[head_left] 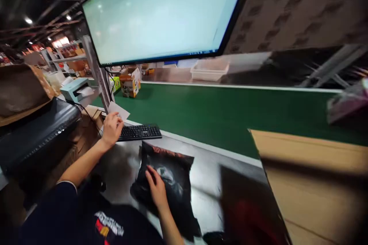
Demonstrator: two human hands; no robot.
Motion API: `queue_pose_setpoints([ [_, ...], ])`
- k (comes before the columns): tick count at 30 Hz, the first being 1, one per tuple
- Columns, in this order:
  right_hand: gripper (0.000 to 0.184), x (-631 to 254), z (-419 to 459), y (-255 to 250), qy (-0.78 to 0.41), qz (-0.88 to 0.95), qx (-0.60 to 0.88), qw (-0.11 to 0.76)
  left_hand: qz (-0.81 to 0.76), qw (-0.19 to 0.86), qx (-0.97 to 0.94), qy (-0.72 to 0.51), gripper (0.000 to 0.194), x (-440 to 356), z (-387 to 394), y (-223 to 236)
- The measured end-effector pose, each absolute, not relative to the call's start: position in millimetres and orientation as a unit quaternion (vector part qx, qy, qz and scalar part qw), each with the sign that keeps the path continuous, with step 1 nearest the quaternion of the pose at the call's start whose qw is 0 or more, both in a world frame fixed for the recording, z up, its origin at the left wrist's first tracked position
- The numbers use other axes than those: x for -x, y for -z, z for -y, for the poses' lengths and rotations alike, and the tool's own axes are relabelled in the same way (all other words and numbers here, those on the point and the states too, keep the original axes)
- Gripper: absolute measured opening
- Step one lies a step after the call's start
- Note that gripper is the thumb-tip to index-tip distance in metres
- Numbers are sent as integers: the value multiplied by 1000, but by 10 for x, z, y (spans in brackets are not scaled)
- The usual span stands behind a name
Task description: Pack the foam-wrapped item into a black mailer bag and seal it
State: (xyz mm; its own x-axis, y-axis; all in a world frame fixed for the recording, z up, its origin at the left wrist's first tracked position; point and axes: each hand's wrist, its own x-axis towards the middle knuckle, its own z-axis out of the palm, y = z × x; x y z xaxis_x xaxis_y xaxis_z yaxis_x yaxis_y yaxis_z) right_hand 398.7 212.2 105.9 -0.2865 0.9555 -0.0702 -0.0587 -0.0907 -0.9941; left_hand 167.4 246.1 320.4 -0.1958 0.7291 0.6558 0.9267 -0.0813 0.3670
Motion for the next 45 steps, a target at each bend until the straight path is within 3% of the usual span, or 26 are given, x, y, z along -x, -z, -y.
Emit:
queue_pose_setpoints([
  [2, 81, -3979, -2088, -1314, -786, 368, 338, 366, 602, -13, 654, 458, 8, -2230, -2141, -2811],
  [4, 77, -4012, -2037, -1443, -867, 228, 260, 359, 555, -163, 635, 512, 10, -2667, -1830, -2449],
  [8, 43, -4157, -1853, -1383, -827, 89, 293, 472, 514, -349, 548, 560, 20, -3089, -1418, -1830],
  [12, 35, -4420, -1813, -1197, -731, 129, 416, 526, 502, -429, 523, 539, 26, -3090, -1285, -1468],
  [17, 23, -4733, -2478, -1121, -537, 384, 561, 500, 528, -412, 555, 493, 23, -2916, -1315, -1366],
  [22, 24, -4712, -3044, -1037, -381, 546, 701, 256, 566, -432, 508, 484, 25, -2745, -1424, -1249],
  [25, 41, -4647, -2990, -967, -262, 598, 721, 232, 573, -446, 497, 475, 25, -2596, -1451, -1152],
  [29, 82, -4507, -2882, -984, -150, 652, 696, 262, 600, -434, 484, 467, 25, -2373, -1414, -1018],
  [35, 69, -3949, -2932, -906, -207, 766, 593, 139, 613, -441, 489, 437, 30, -2231, -1338, -894],
  [37, 68, -3920, -2930, -856, -226, 761, 593, 133, 608, -426, 509, 436, 32, -2219, -1377, -887],
  [41, 68, -4346, -2892, -844, -268, 621, 681, 283, 671, -388, 436, 458, 56, -2224, -1753, -876],
  [43, 77, -4629, -2859, -868, -354, 465, 739, 336, 712, -433, 338, 438, 72, -2266, -2077, -878],
  [45, 83, -4813, -2800, -901, -453, 357, 743, 341, 714, -502, 280, 399, 73, -2344, -2391, -913],
])
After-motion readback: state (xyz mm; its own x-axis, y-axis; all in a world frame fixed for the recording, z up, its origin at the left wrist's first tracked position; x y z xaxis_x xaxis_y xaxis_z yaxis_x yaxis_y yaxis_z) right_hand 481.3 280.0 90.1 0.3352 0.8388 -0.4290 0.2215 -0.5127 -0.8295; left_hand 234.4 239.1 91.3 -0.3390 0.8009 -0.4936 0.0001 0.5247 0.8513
